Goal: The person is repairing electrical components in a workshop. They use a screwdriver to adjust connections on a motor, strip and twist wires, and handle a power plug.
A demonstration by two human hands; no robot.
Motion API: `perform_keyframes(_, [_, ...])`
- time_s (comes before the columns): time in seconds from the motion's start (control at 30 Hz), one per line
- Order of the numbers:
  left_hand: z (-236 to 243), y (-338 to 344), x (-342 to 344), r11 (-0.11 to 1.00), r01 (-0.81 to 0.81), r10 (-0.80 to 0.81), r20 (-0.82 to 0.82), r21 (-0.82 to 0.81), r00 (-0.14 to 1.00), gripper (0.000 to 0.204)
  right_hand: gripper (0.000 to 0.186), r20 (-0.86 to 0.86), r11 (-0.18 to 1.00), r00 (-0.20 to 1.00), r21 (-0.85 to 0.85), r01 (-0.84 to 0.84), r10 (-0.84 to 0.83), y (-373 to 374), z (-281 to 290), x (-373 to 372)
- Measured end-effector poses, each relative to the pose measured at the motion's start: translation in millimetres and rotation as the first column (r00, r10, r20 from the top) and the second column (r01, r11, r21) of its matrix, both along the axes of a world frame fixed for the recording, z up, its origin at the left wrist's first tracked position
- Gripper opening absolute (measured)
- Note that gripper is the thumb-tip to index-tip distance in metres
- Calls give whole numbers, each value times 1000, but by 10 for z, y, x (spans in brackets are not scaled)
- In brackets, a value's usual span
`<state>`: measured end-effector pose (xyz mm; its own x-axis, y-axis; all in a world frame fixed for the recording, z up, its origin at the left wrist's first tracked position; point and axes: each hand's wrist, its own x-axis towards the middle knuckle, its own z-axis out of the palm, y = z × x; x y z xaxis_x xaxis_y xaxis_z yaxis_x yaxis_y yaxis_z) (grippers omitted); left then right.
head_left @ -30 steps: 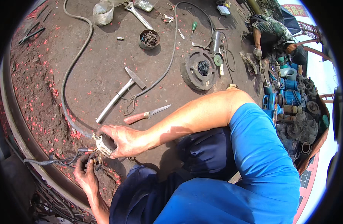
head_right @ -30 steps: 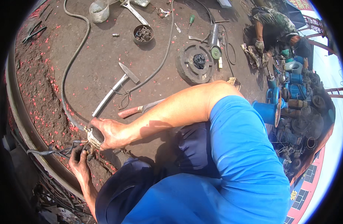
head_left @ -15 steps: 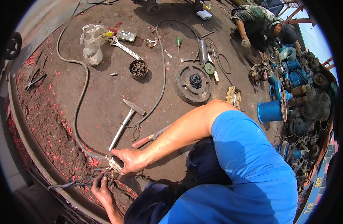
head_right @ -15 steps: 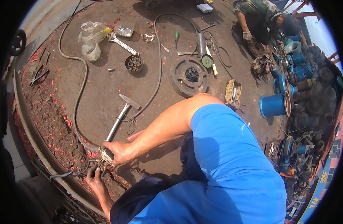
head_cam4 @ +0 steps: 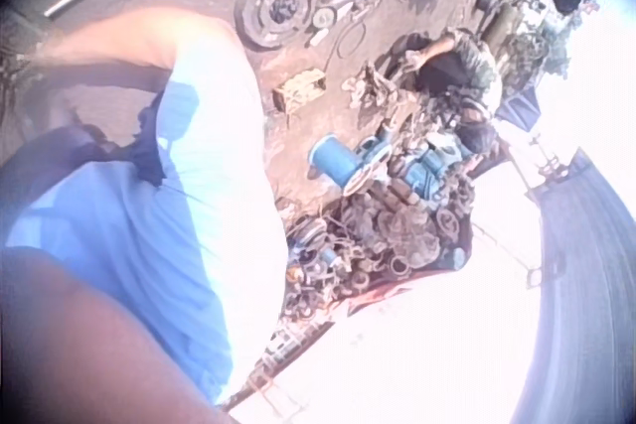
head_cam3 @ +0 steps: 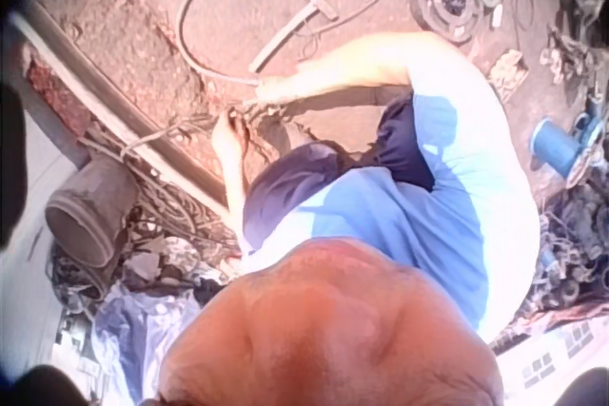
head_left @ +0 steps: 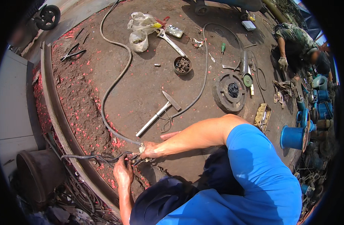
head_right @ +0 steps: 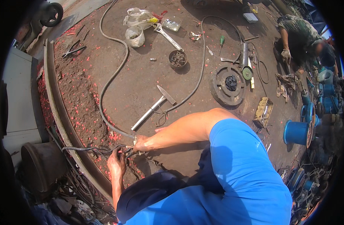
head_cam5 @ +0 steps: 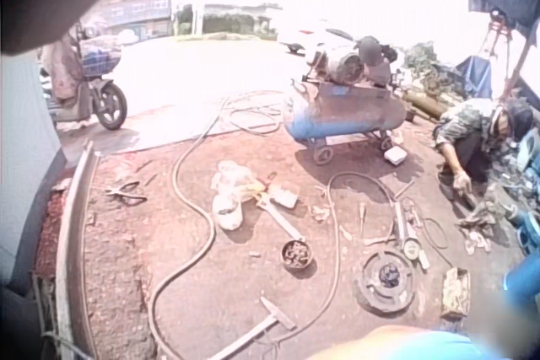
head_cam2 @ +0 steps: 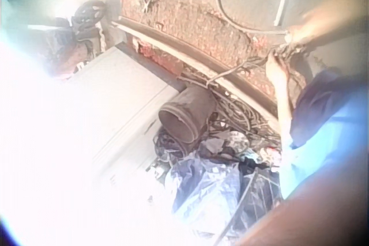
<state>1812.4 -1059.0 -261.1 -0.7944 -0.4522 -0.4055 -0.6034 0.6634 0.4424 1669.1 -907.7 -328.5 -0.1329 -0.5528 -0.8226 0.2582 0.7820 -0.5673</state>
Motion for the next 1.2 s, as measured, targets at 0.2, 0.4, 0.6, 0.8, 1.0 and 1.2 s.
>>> perform_keyframes(0.2, [-185, -6, 189, 986, 105, -94, 93, -130, 991, 36, 69, -52, 984, 988, 117, -135, 142, -39, 150, -31])
perform_keyframes(0.4, [-315, 54, 310, 904, 186, -138, 147, -385, 979, 30, 50, -455, 918, 829, -60, -393, 325, -9, -70, -314])
perform_keyframes(0.6, [-449, 122, 662, 865, 31, -147, -195, -501, 970, 25, 34, -662, 673, 612, -215, -708, 432, -677, 86, -267])
perform_keyframes(0.8, [-446, 165, 926, 906, -355, 193, -518, -232, 833, 28, 28, -660, 599, 620, -308, -739, 425, -994, -95, 193])
perform_keyframes(1.0, [-654, 321, 983, 423, -725, 906, -228, 544, 357, 49, 44, -570, 622, 591, -171, -764, 571, -1137, -165, 340])
perform_keyframes(1.2, [-792, 303, 880, 271, -495, 924, -78, 826, 375, 22, 27, -545, 723, 679, -179, -667, 492, -1074, -288, 391])
